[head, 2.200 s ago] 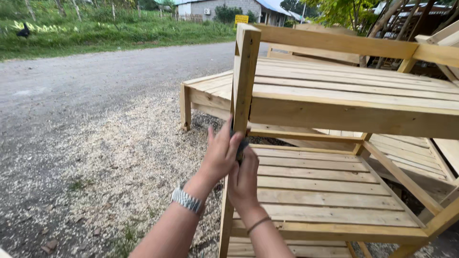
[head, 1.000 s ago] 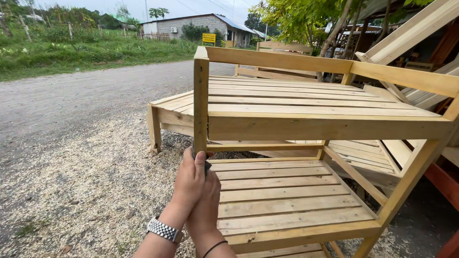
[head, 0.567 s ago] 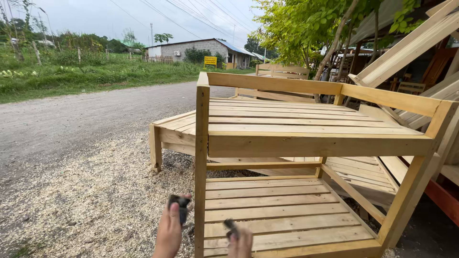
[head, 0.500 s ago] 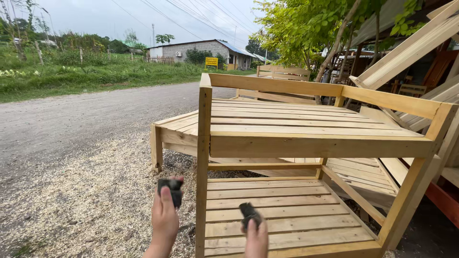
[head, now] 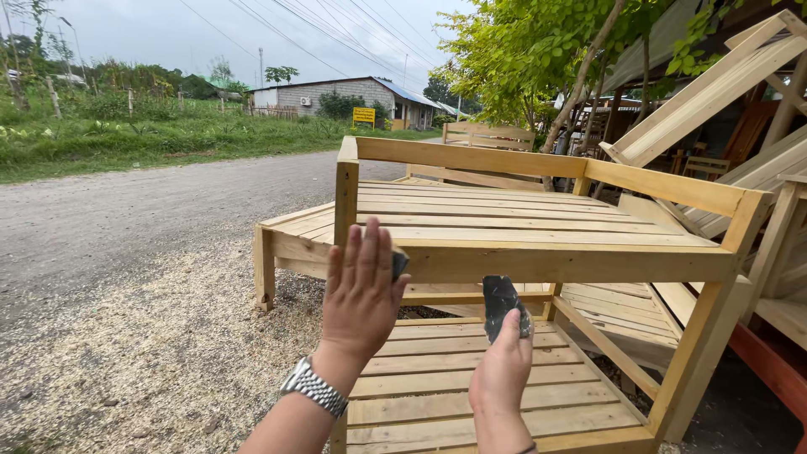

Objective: The person sands a wooden shelving unit using a sanding block. They smooth the vertical frame, horizontal slats, and edges of the unit, moving systematically across different sections.

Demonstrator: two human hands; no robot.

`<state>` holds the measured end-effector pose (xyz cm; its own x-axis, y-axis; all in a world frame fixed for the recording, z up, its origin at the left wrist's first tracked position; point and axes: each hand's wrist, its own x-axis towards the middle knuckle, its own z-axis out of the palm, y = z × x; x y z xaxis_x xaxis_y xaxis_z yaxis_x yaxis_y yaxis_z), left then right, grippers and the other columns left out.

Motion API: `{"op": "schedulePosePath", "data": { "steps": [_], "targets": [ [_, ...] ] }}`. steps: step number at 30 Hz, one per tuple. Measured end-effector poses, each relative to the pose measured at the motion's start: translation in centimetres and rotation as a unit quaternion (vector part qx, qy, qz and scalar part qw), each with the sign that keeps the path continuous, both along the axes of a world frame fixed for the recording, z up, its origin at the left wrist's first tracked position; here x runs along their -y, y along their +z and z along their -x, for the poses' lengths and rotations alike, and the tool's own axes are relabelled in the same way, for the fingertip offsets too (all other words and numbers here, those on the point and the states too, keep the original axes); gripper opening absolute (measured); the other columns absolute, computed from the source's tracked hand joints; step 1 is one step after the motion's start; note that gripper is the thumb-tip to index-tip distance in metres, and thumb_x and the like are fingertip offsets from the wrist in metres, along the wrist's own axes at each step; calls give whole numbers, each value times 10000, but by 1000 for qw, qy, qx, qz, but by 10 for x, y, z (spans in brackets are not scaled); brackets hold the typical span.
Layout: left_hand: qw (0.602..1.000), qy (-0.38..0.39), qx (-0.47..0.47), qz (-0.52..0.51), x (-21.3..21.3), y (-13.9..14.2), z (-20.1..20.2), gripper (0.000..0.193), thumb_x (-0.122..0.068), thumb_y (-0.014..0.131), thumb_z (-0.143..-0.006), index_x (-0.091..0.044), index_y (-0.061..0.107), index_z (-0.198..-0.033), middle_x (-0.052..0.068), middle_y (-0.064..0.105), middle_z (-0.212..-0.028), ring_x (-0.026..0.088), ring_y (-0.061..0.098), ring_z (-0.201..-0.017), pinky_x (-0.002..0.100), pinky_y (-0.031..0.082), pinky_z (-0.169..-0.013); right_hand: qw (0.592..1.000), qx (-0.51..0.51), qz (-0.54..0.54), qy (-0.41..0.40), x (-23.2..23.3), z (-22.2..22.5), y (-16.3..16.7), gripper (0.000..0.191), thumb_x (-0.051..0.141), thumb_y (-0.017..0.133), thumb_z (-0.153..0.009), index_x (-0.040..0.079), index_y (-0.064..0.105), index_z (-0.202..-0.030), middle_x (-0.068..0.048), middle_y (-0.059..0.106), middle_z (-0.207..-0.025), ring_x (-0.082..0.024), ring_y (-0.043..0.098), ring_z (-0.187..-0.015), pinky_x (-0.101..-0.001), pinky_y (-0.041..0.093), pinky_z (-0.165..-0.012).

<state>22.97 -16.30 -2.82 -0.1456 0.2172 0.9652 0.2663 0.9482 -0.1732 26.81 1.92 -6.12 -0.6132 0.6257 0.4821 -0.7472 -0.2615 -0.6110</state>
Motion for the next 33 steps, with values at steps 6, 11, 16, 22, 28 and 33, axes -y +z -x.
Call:
{"op": "schedulePosePath", "data": {
  "steps": [6, 11, 16, 22, 28, 33],
  "targets": [
    [994, 9, 28, 108, 3, -1, 20, 825, -577, 259, -1074, 26, 118, -1620, 190, 80, -1706, 284, 17, -1584, 422, 4, -1280, 905, -8, -258, -340, -8, 39, -3, 337, 138, 442, -1111, 49, 615, -1385, -96, 496, -1232, -222, 557, -1142, -368, 471, -1035],
    [991, 23, -13, 134, 9, -3, 17, 852, -603, 272, -1061, 21, 116, -1620, 176, 75, -1707, 270, 20, -1584, 409, 7, -1285, 859, -44, -250, -445, -18, 42, 19, 419, 48, 444, -1089, 64, 549, -1494, -120, 461, -1251, -226, 511, -1081, -364, 487, -948],
    [980, -67, 53, 180, 2, 4, 11, 842, -532, 337, -1049, 46, 107, -1617, 211, 70, -1708, 293, 31, -1583, 410, 12, -1273, 676, -87, -476, -556, 25, 58, 16, 506, 148, 514, -955, 42, 509, -1450, -126, 496, -1336, -331, 496, -1295, -567, 200, -1221],
    [990, -26, 7, 140, -2, 3, 10, 811, -447, 406, -971, 34, 204, -1592, 189, 130, -1687, 267, 68, -1572, 420, 27, -1267, 580, -121, -590, -549, -27, 72, -8, 555, 189, 501, -991, 80, 433, -1532, -83, 343, -1646, -228, 299, -1545, -525, 88, -1289],
    [974, -43, 44, 219, -31, -8, 17, 826, -400, 457, -934, 56, 236, -1586, 212, 181, -1680, 295, 119, -1562, 421, 43, -1262, 718, 4, -507, -476, -44, 66, -19, 798, 147, 523, -816, -11, 297, -1566, -208, 268, -1652, -344, 206, -1554, -579, 54, -1246],
    [995, -55, 5, 82, -59, -16, 15, 799, -333, 464, -898, 37, 253, -1573, 208, 193, -1664, 297, 130, -1558, 453, 49, -1262, 610, 10, -631, -480, -59, 59, -15, 837, 214, 577, -787, 38, 316, -1563, -164, 262, -1654, -288, 204, -1545, -627, 52, -1220]
  ]
}}
